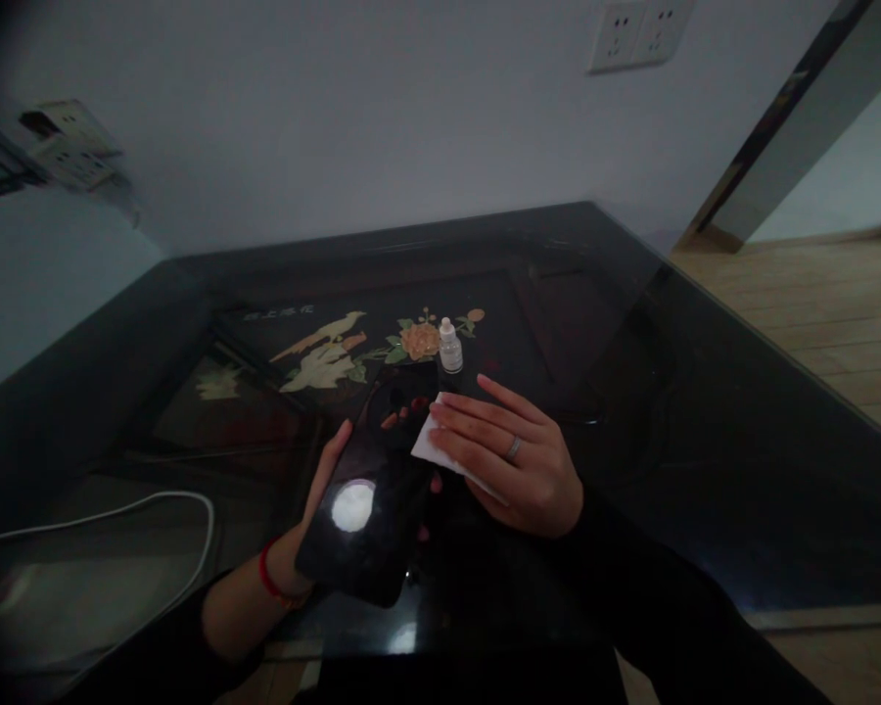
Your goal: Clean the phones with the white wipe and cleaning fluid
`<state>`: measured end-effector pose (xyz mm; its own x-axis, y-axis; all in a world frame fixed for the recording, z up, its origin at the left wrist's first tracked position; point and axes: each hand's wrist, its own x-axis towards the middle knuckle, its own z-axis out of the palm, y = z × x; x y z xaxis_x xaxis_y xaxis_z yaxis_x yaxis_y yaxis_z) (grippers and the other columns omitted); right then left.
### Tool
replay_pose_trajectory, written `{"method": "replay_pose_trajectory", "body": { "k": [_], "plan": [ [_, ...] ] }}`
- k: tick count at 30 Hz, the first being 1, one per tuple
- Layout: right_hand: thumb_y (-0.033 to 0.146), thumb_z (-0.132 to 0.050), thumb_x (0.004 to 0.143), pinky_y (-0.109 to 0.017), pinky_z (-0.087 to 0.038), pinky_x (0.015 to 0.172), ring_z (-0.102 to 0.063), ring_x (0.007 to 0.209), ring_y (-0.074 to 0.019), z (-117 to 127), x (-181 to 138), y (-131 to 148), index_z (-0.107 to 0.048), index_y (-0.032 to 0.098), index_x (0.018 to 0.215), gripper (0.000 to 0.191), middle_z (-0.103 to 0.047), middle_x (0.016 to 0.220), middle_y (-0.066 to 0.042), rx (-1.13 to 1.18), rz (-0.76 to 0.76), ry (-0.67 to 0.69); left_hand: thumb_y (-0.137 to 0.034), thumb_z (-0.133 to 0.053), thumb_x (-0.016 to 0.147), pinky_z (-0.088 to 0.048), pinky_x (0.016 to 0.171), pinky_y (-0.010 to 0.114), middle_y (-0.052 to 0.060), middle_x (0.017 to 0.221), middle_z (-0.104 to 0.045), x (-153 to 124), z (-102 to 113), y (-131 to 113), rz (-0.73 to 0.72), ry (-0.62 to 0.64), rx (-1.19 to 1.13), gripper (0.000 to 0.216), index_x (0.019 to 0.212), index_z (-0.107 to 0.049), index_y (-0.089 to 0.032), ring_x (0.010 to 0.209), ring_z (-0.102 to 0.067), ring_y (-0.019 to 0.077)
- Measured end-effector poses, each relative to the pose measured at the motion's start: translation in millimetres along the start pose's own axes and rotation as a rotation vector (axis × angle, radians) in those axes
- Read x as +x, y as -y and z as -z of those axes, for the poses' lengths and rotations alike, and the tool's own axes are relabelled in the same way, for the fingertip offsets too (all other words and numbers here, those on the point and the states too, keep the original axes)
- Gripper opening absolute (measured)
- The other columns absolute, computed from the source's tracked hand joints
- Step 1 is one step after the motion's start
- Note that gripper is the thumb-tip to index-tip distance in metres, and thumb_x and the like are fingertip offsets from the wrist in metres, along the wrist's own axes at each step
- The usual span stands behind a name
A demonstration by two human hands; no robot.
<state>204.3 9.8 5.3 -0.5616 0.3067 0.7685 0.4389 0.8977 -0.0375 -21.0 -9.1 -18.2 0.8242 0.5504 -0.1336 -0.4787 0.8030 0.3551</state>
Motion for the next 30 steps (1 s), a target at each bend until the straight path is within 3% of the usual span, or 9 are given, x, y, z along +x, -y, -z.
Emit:
{"method": "replay_pose_trajectory", "body": {
  "k": [2,6,8,11,15,19,22,26,30],
  "plan": [
    [0.008,-0.049,0.087,-0.048,-0.044,0.106,-0.058,0.121,-0.0233,-0.6,0.5,0.6,-0.063,0.008,0.115,0.031,-0.069,0.117,-0.017,-0.006,-0.009,0.001,-0.067,-0.04,0.085,-0.048,0.081,0.039,0.012,0.106,-0.071,0.3,2.3,0.6,0.007,-0.013,0.019,0.069,0.12,-0.061,-0.012,0.086,-0.069,0.0268],
    [0.01,-0.045,0.091,-0.047,-0.042,0.107,-0.056,0.124,-0.0221,-5.4,3.1,2.7,-0.061,0.009,0.119,0.032,-0.067,0.121,-0.016,-0.008,-0.019,0.047,-0.07,-0.035,0.084,-0.049,0.079,0.039,0.014,0.098,-0.072,-1.1,11.3,17.0,0.09,-0.203,0.09,0.073,0.115,-0.064,-0.01,0.082,-0.069,0.0266],
    [0.011,-0.043,0.093,-0.048,-0.041,0.108,-0.055,0.125,-0.0219,-8.4,4.4,4.3,-0.061,0.009,0.119,0.031,-0.066,0.123,-0.015,0.001,-0.01,0.071,-0.067,-0.032,0.087,-0.049,0.08,0.04,0.017,0.098,-0.072,-3.5,15.6,25.3,0.118,-0.239,0.106,0.075,0.115,-0.064,-0.006,0.082,-0.068,0.0268],
    [0.014,-0.041,0.095,-0.048,-0.04,0.11,-0.053,0.127,-0.0221,-11.2,5.1,5.8,-0.06,0.009,0.12,0.032,-0.065,0.125,-0.014,0.021,0.019,0.103,-0.068,-0.029,0.087,-0.049,0.081,0.042,0.018,0.097,-0.072,-6.3,18.9,27.4,0.13,-0.252,0.111,0.079,0.116,-0.063,-0.003,0.084,-0.068,0.0282],
    [0.014,-0.042,0.094,-0.05,-0.042,0.108,-0.053,0.126,-0.023,-8.8,1.8,2.7,-0.06,0.01,0.12,0.032,-0.066,0.123,-0.013,0.042,0.047,0.122,-0.072,-0.032,0.084,-0.049,0.08,0.044,0.014,0.095,-0.072,-2.5,16.3,13.3,0.103,-0.247,0.106,0.078,0.119,-0.062,-0.009,0.084,-0.068,0.0284],
    [0.011,-0.047,0.09,-0.049,-0.044,0.106,-0.057,0.122,-0.0223,-1.7,-2.5,-3.8,-0.061,0.011,0.119,0.033,-0.068,0.119,-0.013,0.035,0.047,0.098,-0.067,-0.042,0.083,-0.05,0.08,0.041,0.01,0.096,-0.073,4.1,8.4,0.7,-0.032,-0.115,0.025,0.067,0.124,-0.058,-0.016,0.086,-0.069,0.0263],
    [0.011,-0.047,0.089,-0.048,-0.043,0.107,-0.056,0.124,-0.0219,-0.2,-3.3,-4.5,-0.059,0.012,0.123,0.035,-0.066,0.122,-0.014,0.029,0.012,0.075,-0.067,-0.044,0.083,-0.051,0.077,0.04,0.011,0.097,-0.073,4.5,6.1,1.8,-0.004,-0.041,0.016,0.068,0.122,-0.06,-0.014,0.083,-0.07,0.0265],
    [0.016,-0.042,0.094,-0.047,-0.041,0.109,-0.05,0.13,-0.0218,-7.4,-0.1,2.3,-0.056,0.012,0.128,0.036,-0.062,0.13,-0.014,0.058,0.001,0.116,-0.069,-0.035,0.085,-0.05,0.078,0.044,0.014,0.092,-0.073,2.5,11.4,14.8,0.035,-0.188,0.11,0.075,0.124,-0.059,-0.009,0.078,-0.069,0.0279],
    [0.016,-0.038,0.096,-0.05,-0.039,0.111,-0.047,0.132,-0.022,-13.7,3.3,8.7,-0.058,0.01,0.124,0.035,-0.064,0.127,-0.013,0.089,0.064,0.146,-0.06,-0.032,0.091,-0.049,0.083,0.048,0.014,0.093,-0.072,4.4,15.0,22.6,-0.056,-0.277,0.142,0.067,0.128,-0.057,-0.009,0.082,-0.069,0.0286]
  ]
}}
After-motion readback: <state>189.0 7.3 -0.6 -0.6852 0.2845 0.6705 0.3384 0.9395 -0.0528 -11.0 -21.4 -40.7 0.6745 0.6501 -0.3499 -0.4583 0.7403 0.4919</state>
